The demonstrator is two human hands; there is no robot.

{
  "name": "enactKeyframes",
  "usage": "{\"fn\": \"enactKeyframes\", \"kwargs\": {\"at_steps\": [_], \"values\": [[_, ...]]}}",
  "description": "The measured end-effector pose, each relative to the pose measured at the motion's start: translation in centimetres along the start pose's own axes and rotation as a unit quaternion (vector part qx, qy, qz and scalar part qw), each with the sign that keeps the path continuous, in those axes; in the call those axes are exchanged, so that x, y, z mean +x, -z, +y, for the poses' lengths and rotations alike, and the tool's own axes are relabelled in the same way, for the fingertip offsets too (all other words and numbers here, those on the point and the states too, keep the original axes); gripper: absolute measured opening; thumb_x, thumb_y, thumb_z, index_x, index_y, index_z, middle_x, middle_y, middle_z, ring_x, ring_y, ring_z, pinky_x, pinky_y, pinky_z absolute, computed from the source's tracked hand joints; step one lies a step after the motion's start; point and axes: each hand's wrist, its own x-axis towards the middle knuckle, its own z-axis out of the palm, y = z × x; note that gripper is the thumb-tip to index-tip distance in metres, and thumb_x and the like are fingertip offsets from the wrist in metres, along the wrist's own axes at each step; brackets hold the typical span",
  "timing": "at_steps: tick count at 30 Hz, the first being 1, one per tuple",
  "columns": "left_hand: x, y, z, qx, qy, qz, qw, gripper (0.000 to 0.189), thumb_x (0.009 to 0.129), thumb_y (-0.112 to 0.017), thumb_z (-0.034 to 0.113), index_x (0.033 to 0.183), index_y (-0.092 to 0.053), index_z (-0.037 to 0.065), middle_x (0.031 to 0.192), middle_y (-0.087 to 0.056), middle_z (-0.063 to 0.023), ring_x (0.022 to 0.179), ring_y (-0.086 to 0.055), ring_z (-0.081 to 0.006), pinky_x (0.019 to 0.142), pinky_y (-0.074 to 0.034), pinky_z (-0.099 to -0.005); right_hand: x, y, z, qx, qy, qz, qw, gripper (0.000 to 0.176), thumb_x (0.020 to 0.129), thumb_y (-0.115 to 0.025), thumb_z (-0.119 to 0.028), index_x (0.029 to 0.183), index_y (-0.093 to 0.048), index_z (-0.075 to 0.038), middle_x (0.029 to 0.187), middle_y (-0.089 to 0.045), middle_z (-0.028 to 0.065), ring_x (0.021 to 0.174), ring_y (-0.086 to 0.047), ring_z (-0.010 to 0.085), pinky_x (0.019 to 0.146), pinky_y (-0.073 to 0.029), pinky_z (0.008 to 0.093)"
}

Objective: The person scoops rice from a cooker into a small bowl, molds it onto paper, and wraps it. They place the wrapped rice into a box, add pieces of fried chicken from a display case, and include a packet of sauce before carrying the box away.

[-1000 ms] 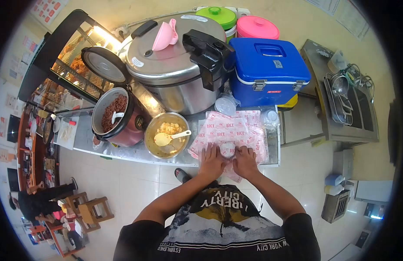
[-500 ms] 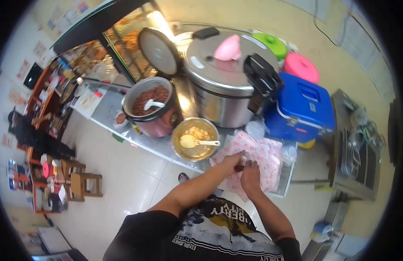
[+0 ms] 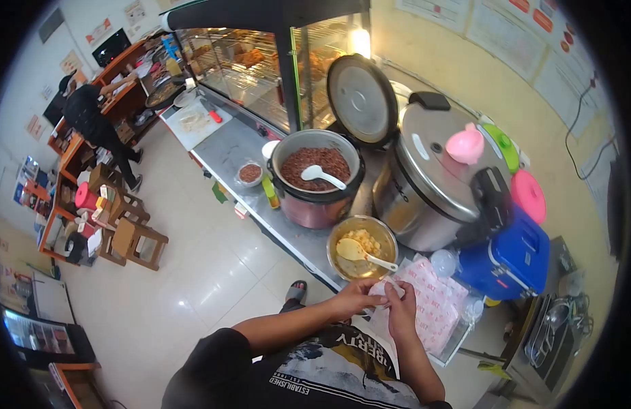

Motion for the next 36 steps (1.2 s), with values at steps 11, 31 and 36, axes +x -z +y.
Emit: {"fn": "enactKeyframes", "kwargs": {"at_steps": [11, 31, 36], "values": [[-6.7, 28.9, 9.7, 0.037, -0.28, 0.451, 0.847, 0.035, 0.101, -0.062, 0.016, 0.132, -0.055, 0.003, 0.117, -0.064, -0.0098, 0.105, -0.063, -0.0181, 0.091, -0.052, -0.031, 5.9, -10.9, -1.9, -0.314, 0.093, -0.153, 0.932, 0.034, 0.107, -0.051, -0.027, 0.131, -0.054, -0.003, 0.092, -0.07, 0.0077, 0.089, -0.066, 0.0138, 0.085, -0.049, 0.0286], [1.2, 47.5, 16.7, 0.678, -0.232, 0.444, 0.539, 0.081, 0.083, -0.072, 0.046, 0.145, -0.045, 0.001, 0.151, -0.036, -0.0253, 0.137, -0.035, -0.0458, 0.111, -0.028, -0.0591, -3.0, 4.8, 11.3, -0.362, 0.057, 0.31, 0.878, 0.048, 0.107, -0.047, -0.039, 0.105, -0.065, 0.005, 0.079, -0.064, 0.0089, 0.075, -0.059, 0.0162, 0.069, -0.047, 0.0323], [3.1, 44.5, 18.5, 0.717, -0.059, 0.275, 0.638, 0.1, 0.061, -0.087, 0.041, 0.143, -0.046, 0.002, 0.144, -0.044, -0.0253, 0.126, -0.048, -0.0424, 0.105, -0.043, -0.0476, -4.9, 4.3, 12.3, -0.37, 0.043, 0.292, 0.881, 0.046, 0.107, -0.047, -0.036, 0.103, -0.063, 0.008, 0.08, -0.065, 0.0135, 0.077, -0.061, 0.0207, 0.073, -0.048, 0.0346]]}}
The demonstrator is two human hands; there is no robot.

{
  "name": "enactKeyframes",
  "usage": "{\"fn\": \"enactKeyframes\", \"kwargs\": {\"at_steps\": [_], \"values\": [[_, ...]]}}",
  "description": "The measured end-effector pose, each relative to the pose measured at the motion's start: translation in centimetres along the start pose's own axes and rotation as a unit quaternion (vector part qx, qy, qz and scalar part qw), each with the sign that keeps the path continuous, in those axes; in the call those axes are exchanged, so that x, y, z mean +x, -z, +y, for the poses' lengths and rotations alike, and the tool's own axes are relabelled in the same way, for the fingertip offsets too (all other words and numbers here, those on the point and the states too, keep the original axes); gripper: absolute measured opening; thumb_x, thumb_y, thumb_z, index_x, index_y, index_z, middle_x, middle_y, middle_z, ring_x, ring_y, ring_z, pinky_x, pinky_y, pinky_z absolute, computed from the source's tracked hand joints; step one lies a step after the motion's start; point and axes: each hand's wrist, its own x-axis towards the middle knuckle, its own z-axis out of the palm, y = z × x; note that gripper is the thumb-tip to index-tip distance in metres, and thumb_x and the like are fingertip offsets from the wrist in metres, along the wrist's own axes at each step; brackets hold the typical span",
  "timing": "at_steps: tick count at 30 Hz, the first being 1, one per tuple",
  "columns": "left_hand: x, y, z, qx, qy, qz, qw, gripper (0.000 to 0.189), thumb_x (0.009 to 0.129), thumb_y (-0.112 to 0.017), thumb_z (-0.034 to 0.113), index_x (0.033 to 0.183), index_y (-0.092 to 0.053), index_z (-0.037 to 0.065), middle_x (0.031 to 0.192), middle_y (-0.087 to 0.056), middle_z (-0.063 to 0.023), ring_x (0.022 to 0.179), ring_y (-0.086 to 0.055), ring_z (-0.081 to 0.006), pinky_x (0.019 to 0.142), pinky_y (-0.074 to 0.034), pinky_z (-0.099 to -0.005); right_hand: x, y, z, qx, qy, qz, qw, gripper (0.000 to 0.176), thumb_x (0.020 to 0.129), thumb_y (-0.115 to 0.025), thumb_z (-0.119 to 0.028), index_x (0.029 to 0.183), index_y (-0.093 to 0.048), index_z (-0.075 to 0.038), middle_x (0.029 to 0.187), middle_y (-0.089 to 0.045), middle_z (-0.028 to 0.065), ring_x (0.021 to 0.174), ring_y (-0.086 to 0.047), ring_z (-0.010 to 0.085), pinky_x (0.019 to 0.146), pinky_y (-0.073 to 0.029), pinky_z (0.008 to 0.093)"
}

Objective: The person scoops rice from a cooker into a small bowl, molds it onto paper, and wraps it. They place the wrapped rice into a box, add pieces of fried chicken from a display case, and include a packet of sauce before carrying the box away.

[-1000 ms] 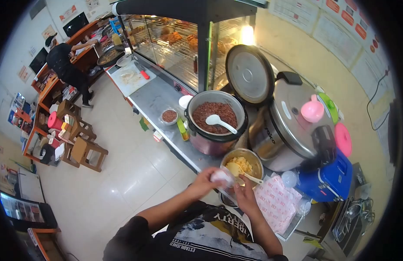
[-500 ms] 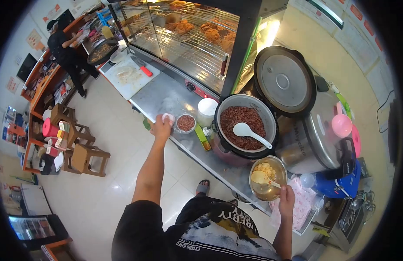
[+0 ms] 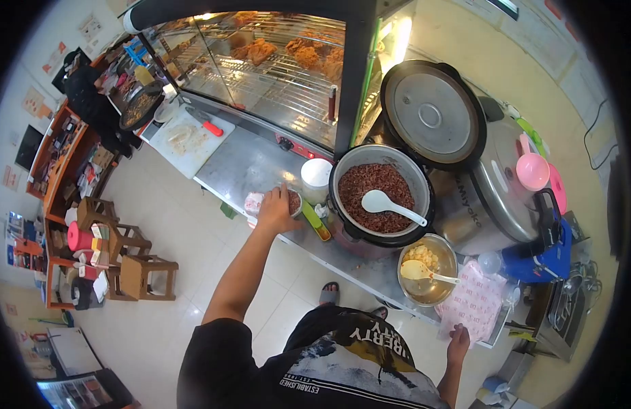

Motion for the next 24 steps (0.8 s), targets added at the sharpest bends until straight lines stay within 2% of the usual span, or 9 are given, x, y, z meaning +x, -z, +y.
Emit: {"fn": "enactKeyframes", "kwargs": {"at_steps": [4, 7, 11, 13, 15, 16, 19, 21, 24], "values": [[3.6, -2.6, -1.6, 0.021, 0.029, -0.08, 0.996, 0.082, 0.057, -0.086, 0.031, 0.127, -0.057, -0.001, 0.125, -0.056, -0.0243, 0.114, -0.057, -0.0386, 0.095, -0.05, -0.0461, -0.8, -0.1, -5.0, -0.04, -0.005, -0.044, 0.998, 0.039, 0.106, -0.049, -0.029, 0.104, -0.063, 0.006, 0.083, -0.066, 0.0161, 0.079, -0.063, 0.0227, 0.075, -0.05, 0.0364], [2.2, 2.5, 1.6, 0.043, 0.025, -0.174, 0.984, 0.069, 0.056, -0.086, 0.027, 0.113, -0.061, -0.003, 0.107, -0.061, -0.0232, 0.107, -0.06, -0.0356, 0.088, -0.051, -0.0473, -1.3, 0.0, -7.3, -0.049, 0.037, -0.061, 0.996, 0.03, 0.104, -0.051, -0.022, 0.105, -0.064, 0.005, 0.084, -0.067, 0.0154, 0.08, -0.064, 0.0215, 0.075, -0.051, 0.0357], [-7.8, 8.0, 7.0, -0.096, -0.05, 0.006, 0.994, 0.067, 0.057, -0.088, 0.024, 0.112, -0.059, -0.001, 0.105, -0.061, -0.0227, 0.098, -0.059, -0.0368, 0.085, -0.05, -0.0468, -2.4, -2.0, -7.0, 0.093, 0.059, -0.151, 0.982, 0.025, 0.104, -0.055, -0.018, 0.108, -0.065, 0.005, 0.089, -0.068, 0.0099, 0.084, -0.065, 0.017, 0.078, -0.053, 0.0316], [-12.5, 10.0, 14.6, -0.165, -0.164, -0.02, 0.972, 0.073, 0.06, -0.088, 0.023, 0.12, -0.055, -0.001, 0.115, -0.058, -0.024, 0.101, -0.057, -0.0392, 0.088, -0.049, -0.0479, -2.3, -4.1, -7.9, 0.162, 0.017, -0.246, 0.955, 0.035, 0.107, -0.049, -0.033, 0.11, -0.067, -0.002, 0.094, -0.068, 0.005, 0.088, -0.063, 0.0121, 0.078, -0.049, 0.0282], [-14.8, 8.2, 22.8, -0.237, -0.263, -0.087, 0.931, 0.083, 0.061, -0.088, 0.025, 0.13, -0.05, -0.002, 0.121, -0.055, -0.0246, 0.108, -0.056, -0.041, 0.094, -0.048, -0.048, -2.1, -4.5, -12.1, 0.268, -0.077, -0.341, 0.898, 0.047, 0.109, -0.039, -0.047, 0.122, -0.064, -0.009, 0.099, -0.068, 0.0026, 0.091, -0.061, 0.0121, 0.077, -0.046, 0.0268], [-15.6, 6.5, 26.5, -0.223, -0.316, -0.106, 0.916, 0.088, 0.062, -0.087, 0.026, 0.134, -0.048, -0.003, 0.122, -0.055, -0.0245, 0.112, -0.055, -0.0416, 0.097, -0.046, -0.0481, -1.3, -4.1, -12.5, 0.291, -0.085, -0.409, 0.86, 0.06, 0.108, -0.03, -0.057, 0.135, -0.058, -0.011, 0.117, -0.068, 0.0063, 0.107, -0.063, 0.0175, 0.088, -0.05, 0.0345], [-17.2, 0.3, 36.8, -0.176, -0.387, -0.248, 0.87, 0.095, 0.064, -0.085, 0.027, 0.143, -0.041, -0.005, 0.128, -0.052, -0.0248, 0.119, -0.052, -0.0431, 0.106, -0.042, -0.0491, 0.0, -1.8, -13.7, 0.532, -0.226, -0.36, 0.733, 0.072, 0.104, -0.025, -0.065, 0.145, -0.049, -0.011, 0.136, -0.059, 0.0106, 0.126, -0.056, 0.0244, 0.103, -0.047, 0.0441], [-18.4, -3.9, 41.6, -0.181, -0.448, -0.227, 0.845, 0.097, 0.067, -0.085, 0.03, 0.144, -0.039, -0.006, 0.133, -0.05, -0.0247, 0.122, -0.05, -0.0436, 0.107, -0.041, -0.0496, 1.1, 0.9, -11.8, 0.624, -0.261, -0.345, 0.65, 0.077, 0.102, -0.025, -0.069, 0.151, -0.042, -0.011, 0.148, -0.051, 0.0129, 0.137, -0.049, 0.0291, 0.112, -0.042, 0.05], [-19.6, -7.5, 45.5, -0.192, -0.5, -0.169, 0.827, 0.097, 0.07, -0.084, 0.035, 0.146, -0.038, -0.006, 0.138, -0.047, -0.0242, 0.126, -0.048, -0.0441, 0.109, -0.039, -0.0498, 3.3, 4.0, -4.4, 0.719, -0.254, -0.288, 0.579, 0.065, 0.105, -0.039, -0.058, 0.149, -0.044, -0.01, 0.145, -0.053, 0.0136, 0.136, -0.049, 0.0307, 0.11, -0.043, 0.0492]]}}
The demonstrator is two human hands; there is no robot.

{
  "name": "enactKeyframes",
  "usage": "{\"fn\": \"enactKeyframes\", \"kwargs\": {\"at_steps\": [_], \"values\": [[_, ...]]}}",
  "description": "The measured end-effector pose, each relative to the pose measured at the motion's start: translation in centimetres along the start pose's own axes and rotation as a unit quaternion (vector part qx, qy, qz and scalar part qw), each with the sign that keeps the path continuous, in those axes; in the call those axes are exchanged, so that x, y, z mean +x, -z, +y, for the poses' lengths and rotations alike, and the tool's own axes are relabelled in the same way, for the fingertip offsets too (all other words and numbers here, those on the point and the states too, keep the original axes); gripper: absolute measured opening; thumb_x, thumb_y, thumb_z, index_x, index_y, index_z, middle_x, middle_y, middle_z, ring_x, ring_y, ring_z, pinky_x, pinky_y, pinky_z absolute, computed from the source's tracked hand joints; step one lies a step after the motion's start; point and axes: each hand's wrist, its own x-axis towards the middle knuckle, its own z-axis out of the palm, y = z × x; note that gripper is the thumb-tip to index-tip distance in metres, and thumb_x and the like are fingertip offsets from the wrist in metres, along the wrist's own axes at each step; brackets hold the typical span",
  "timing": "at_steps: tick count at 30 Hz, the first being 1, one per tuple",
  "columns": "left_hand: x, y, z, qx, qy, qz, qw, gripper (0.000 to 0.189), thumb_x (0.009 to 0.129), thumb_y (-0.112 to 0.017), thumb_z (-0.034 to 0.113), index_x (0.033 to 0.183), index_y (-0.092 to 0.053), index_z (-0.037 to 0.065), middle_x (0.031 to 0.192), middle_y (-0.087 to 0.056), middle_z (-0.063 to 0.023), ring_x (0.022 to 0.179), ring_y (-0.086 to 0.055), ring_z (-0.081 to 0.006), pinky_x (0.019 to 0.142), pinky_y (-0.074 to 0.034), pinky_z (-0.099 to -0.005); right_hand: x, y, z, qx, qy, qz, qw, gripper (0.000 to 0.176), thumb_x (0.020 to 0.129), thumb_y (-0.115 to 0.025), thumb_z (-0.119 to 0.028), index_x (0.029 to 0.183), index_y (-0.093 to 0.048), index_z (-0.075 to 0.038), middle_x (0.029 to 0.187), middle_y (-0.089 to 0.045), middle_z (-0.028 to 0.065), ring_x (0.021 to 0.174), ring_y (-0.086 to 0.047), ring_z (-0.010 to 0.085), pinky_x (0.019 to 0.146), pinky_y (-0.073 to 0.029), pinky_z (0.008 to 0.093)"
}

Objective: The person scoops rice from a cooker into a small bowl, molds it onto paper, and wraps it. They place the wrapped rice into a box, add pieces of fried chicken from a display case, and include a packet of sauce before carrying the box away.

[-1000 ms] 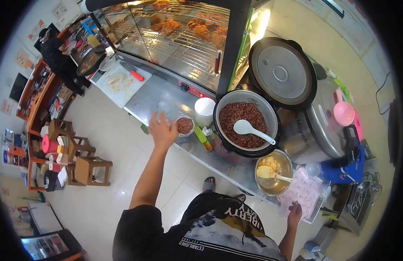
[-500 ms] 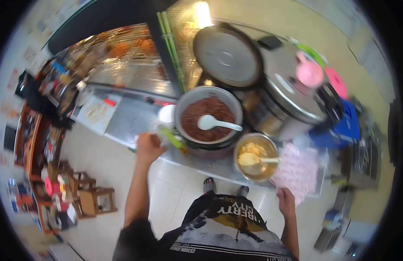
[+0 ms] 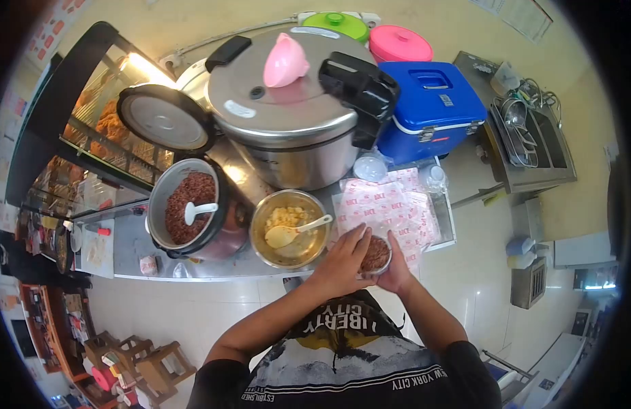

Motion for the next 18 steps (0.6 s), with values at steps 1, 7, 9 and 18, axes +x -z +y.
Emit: {"fn": "enactKeyframes", "kwargs": {"at_steps": [1, 7, 9, 18], "values": [[0.8, -1.2, 0.0, 0.01, -0.016, 0.019, 1.0, 0.097, 0.072, -0.084, 0.037, 0.146, -0.038, -0.006, 0.139, -0.046, -0.0239, 0.127, -0.047, -0.0441, 0.109, -0.039, -0.0497, 0.3, 2.4, -1.2, -0.064, 0.059, 0.024, 0.996, 0.062, 0.105, -0.041, -0.055, 0.148, -0.045, -0.01, 0.144, -0.053, 0.0142, 0.135, -0.05, 0.0306, 0.11, -0.043, 0.0483], [-2.1, -9.4, -3.6, 0.084, -0.012, -0.144, 0.986, 0.067, 0.081, -0.076, 0.04, 0.134, -0.056, 0.005, 0.136, -0.052, -0.0171, 0.132, -0.046, -0.0365, 0.109, -0.04, -0.0468, 3.0, 5.6, -5.5, -0.709, 0.398, 0.144, 0.564, 0.064, 0.086, -0.072, -0.039, 0.137, -0.05, -0.006, 0.129, -0.054, 0.0195, 0.116, -0.054, 0.0348, 0.099, -0.047, 0.0472], [-2.4, -10.3, -3.6, 0.113, -0.036, -0.14, 0.983, 0.057, 0.084, -0.073, 0.037, 0.13, -0.06, 0.007, 0.135, -0.053, -0.0154, 0.132, -0.046, -0.0349, 0.109, -0.04, -0.0467, 4.9, 6.4, -4.7, -0.824, 0.327, 0.141, 0.442, 0.073, 0.075, -0.08, -0.033, 0.137, -0.05, -0.009, 0.131, -0.049, 0.0203, 0.117, -0.051, 0.0394, 0.099, -0.047, 0.0487], [-2.6, -10.6, -2.2, 0.171, -0.017, -0.119, 0.978, 0.034, 0.086, -0.061, 0.017, 0.118, -0.065, 0.008, 0.127, -0.059, -0.0138, 0.127, -0.052, -0.0329, 0.108, -0.041, -0.0459, 5.5, 4.6, -6.8, -0.846, 0.2, 0.135, 0.475, 0.079, 0.066, -0.085, -0.033, 0.135, -0.05, -0.014, 0.13, -0.046, 0.0214, 0.114, -0.049, 0.0449, 0.1, -0.044, 0.0527]]}}
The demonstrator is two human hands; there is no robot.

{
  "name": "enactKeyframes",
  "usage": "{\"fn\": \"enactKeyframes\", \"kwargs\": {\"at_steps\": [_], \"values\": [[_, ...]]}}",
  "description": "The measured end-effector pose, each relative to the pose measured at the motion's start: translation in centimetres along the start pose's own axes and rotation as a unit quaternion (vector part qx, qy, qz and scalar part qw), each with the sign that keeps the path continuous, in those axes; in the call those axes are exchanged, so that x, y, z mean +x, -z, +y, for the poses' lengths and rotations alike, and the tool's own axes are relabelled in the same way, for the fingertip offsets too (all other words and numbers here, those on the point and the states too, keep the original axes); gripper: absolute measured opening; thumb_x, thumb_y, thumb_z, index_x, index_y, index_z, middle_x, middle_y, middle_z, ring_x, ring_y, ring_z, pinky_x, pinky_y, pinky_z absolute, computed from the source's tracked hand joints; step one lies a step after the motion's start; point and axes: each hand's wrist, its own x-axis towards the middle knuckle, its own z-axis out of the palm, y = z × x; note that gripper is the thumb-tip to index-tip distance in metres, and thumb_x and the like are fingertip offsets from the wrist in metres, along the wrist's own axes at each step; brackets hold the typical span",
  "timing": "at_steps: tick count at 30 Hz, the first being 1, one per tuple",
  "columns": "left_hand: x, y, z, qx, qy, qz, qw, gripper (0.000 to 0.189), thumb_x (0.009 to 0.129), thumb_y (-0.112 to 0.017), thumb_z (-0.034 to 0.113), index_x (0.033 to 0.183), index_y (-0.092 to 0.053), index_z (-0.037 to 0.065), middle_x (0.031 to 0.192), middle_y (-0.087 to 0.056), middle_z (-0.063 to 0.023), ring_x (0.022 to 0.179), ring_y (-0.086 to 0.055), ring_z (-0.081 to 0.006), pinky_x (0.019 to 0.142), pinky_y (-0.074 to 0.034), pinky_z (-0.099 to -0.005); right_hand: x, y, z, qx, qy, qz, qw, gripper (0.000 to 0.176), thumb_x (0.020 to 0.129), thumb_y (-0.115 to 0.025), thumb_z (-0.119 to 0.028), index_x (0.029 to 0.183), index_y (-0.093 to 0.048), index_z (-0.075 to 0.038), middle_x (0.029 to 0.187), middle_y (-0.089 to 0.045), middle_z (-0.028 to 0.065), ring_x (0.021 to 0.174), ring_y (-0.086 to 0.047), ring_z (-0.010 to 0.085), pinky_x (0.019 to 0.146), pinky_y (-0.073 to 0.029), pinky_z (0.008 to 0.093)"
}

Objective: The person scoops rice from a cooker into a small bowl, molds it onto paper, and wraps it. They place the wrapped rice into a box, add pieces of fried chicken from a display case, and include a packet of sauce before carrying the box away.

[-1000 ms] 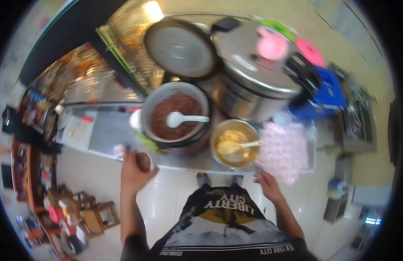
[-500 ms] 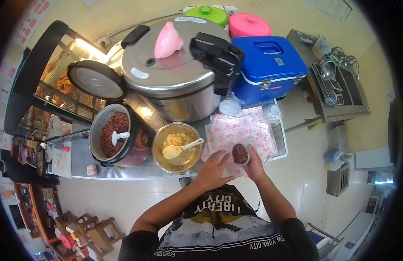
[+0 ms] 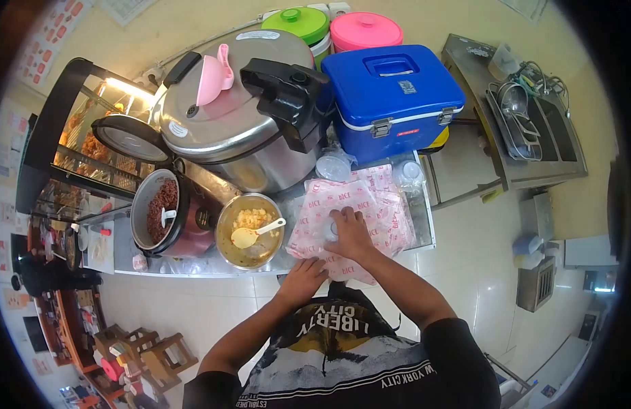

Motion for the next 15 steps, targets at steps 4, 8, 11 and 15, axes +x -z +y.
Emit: {"fn": "enactKeyframes", "kwargs": {"at_steps": [4, 8, 11, 15], "values": [[-0.3, 0.0, 0.0, -0.021, 0.012, 0.003, 1.0, 0.032, 0.085, -0.061, 0.017, 0.115, -0.065, 0.008, 0.126, -0.059, -0.0132, 0.126, -0.052, -0.0324, 0.106, -0.042, -0.0456, -0.1, 0.9, 0.5, 0.121, -0.038, 0.048, 0.991, 0.085, 0.065, -0.087, -0.032, 0.138, -0.048, -0.015, 0.133, -0.046, 0.0216, 0.119, -0.048, 0.0463, 0.102, -0.045, 0.0543], [0.3, 0.4, 1.1, -0.03, 0.031, 0.038, 0.998, 0.031, 0.085, -0.061, 0.017, 0.114, -0.066, 0.008, 0.125, -0.059, -0.012, 0.126, -0.053, -0.0319, 0.105, -0.043, -0.0453, -0.7, 1.4, 0.5, 0.007, 0.015, -0.004, 1.0, 0.088, 0.065, -0.087, -0.033, 0.142, -0.047, -0.015, 0.133, -0.048, 0.0206, 0.122, -0.048, 0.0461, 0.103, -0.045, 0.0539], [0.5, 1.2, 1.1, -0.014, 0.017, 0.007, 1.0, 0.031, 0.084, -0.062, 0.017, 0.114, -0.067, 0.008, 0.126, -0.06, -0.0116, 0.126, -0.053, -0.0317, 0.105, -0.043, -0.0448, 0.6, 1.2, 0.1, -0.067, 0.022, -0.095, 0.993, 0.087, 0.068, -0.085, -0.034, 0.143, -0.047, -0.016, 0.135, -0.049, 0.02, 0.123, -0.048, 0.0453, 0.104, -0.044, 0.0518], [0.1, 0.1, 0.2, 0.001, 0.006, 0.001, 1.0, 0.029, 0.083, -0.062, 0.017, 0.111, -0.069, 0.01, 0.127, -0.061, -0.0115, 0.125, -0.054, -0.0319, 0.105, -0.043, -0.0447, 1.2, 3.5, -0.5, 0.011, -0.015, -0.144, 0.989, 0.081, 0.071, -0.081, -0.036, 0.142, -0.048, -0.015, 0.138, -0.05, 0.02, 0.127, -0.047, 0.0437, 0.105, -0.043, 0.0489]]}}
